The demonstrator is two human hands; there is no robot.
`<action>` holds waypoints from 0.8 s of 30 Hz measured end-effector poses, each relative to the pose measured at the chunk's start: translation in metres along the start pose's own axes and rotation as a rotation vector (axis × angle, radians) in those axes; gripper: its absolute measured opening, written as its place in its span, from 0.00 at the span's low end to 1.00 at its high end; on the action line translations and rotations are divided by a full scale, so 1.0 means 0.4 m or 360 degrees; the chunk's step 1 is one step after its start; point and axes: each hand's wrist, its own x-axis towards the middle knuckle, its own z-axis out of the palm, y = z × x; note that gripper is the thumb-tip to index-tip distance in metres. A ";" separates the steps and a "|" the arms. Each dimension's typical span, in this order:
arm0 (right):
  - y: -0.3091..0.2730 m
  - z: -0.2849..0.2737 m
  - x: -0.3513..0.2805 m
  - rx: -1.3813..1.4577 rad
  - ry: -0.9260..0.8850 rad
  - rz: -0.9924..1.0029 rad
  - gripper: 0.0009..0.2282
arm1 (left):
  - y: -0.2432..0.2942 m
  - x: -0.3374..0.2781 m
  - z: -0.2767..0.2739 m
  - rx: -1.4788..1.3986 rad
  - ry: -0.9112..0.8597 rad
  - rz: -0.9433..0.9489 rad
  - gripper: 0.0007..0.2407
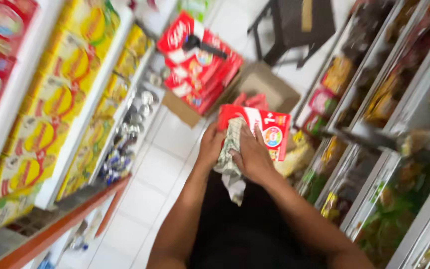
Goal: The person wipes down boxes of milk powder using a cloth, scans them with a handheld barcode scanner, and places them onto a shelf in a store.
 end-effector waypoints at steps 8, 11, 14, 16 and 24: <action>-0.052 -0.121 -0.002 -0.0095 0.0118 -0.0114 0.29 | 0.284 -0.104 0.125 0.0008 0.0212 0.0317 0.15; -0.016 -0.156 -0.007 0.0053 0.0228 -0.0351 0.27 | 0.282 -0.162 0.168 0.0011 0.0189 0.0478 0.14; 0.052 -0.171 0.037 -0.0143 0.0285 -0.0425 0.27 | 0.291 -0.207 0.159 -0.0156 0.0349 0.0351 0.11; 0.084 -0.173 0.036 0.0019 0.0258 -0.0159 0.30 | 0.295 -0.254 0.146 -0.0262 0.0483 0.0254 0.09; -0.063 -0.117 0.025 0.0355 0.0160 -0.0760 0.32 | 0.326 -0.307 0.105 0.0143 0.0574 0.0480 0.11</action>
